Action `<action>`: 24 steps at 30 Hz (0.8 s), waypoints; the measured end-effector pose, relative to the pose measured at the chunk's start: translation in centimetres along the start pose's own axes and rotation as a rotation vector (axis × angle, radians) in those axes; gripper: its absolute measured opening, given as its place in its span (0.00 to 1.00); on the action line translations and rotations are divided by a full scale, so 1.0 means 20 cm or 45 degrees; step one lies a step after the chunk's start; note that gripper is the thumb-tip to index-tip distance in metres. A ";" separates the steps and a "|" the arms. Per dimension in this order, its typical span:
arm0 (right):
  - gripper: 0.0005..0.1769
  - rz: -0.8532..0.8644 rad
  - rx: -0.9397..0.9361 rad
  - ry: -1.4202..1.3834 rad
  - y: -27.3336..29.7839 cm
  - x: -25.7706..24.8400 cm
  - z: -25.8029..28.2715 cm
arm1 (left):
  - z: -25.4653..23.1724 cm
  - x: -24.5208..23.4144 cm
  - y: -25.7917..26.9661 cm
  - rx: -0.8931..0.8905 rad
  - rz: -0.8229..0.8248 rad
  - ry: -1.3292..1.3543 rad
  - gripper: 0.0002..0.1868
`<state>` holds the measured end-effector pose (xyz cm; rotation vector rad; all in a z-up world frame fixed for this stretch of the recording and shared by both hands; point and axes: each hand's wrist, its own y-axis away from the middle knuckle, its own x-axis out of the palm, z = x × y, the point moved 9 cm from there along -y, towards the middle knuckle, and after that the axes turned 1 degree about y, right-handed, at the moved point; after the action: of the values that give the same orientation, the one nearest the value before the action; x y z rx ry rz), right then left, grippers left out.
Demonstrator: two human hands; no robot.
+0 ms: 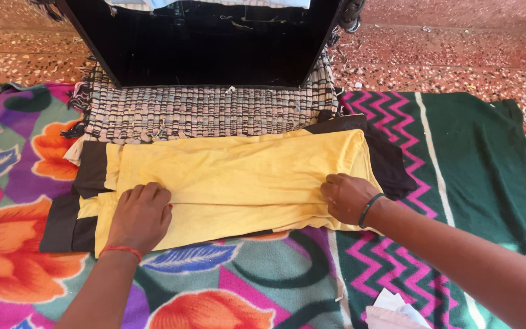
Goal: The person folds a pair of blue jeans and places them in a suitcase. Then, the person folds a yellow and black hoodie on a colorful mat and places it in the suitcase.
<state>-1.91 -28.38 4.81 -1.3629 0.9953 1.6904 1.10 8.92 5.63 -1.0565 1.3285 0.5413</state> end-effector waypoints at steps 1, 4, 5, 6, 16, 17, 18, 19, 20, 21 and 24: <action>0.09 0.031 0.004 0.018 0.00 0.01 0.00 | 0.01 0.01 0.00 -0.047 0.023 0.009 0.10; 0.09 0.045 0.015 0.039 -0.01 0.01 -0.01 | 0.06 0.02 0.01 -0.162 0.052 0.028 0.08; 0.09 0.036 0.016 0.040 -0.02 0.00 -0.01 | 0.07 0.02 0.01 -0.179 0.029 0.030 0.08; 0.10 0.035 0.032 0.014 -0.03 0.00 -0.01 | 0.10 0.01 0.01 -0.198 0.007 0.027 0.07; 0.09 0.180 0.085 0.163 -0.06 0.09 -0.04 | 0.45 0.10 0.04 -0.652 0.134 -0.232 0.10; 0.10 0.231 0.109 0.174 -0.06 0.10 -0.04 | 0.48 0.11 0.04 -0.689 0.126 -0.231 0.10; 0.10 0.273 0.153 0.165 -0.07 0.11 -0.06 | 0.50 0.12 0.03 -0.724 0.117 -0.229 0.09; 0.10 0.314 0.196 0.157 -0.07 0.12 -0.07 | 0.53 0.13 0.03 -0.766 0.107 -0.201 0.11; 0.10 0.356 0.240 0.149 -0.07 0.12 -0.08 | 0.55 0.14 0.02 -0.809 0.096 -0.171 0.13; 0.10 0.413 0.256 0.163 -0.08 0.13 -0.08 | 0.57 0.15 0.01 -0.852 0.086 -0.141 0.16; 0.09 0.538 0.278 0.193 -0.10 0.14 -0.08 | 0.61 0.18 0.00 -1.034 0.113 -0.065 0.19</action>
<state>0.13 -28.79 1.54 -1.2081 1.5952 1.7260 8.07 18.51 0.93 -1.6204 1.1212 1.2256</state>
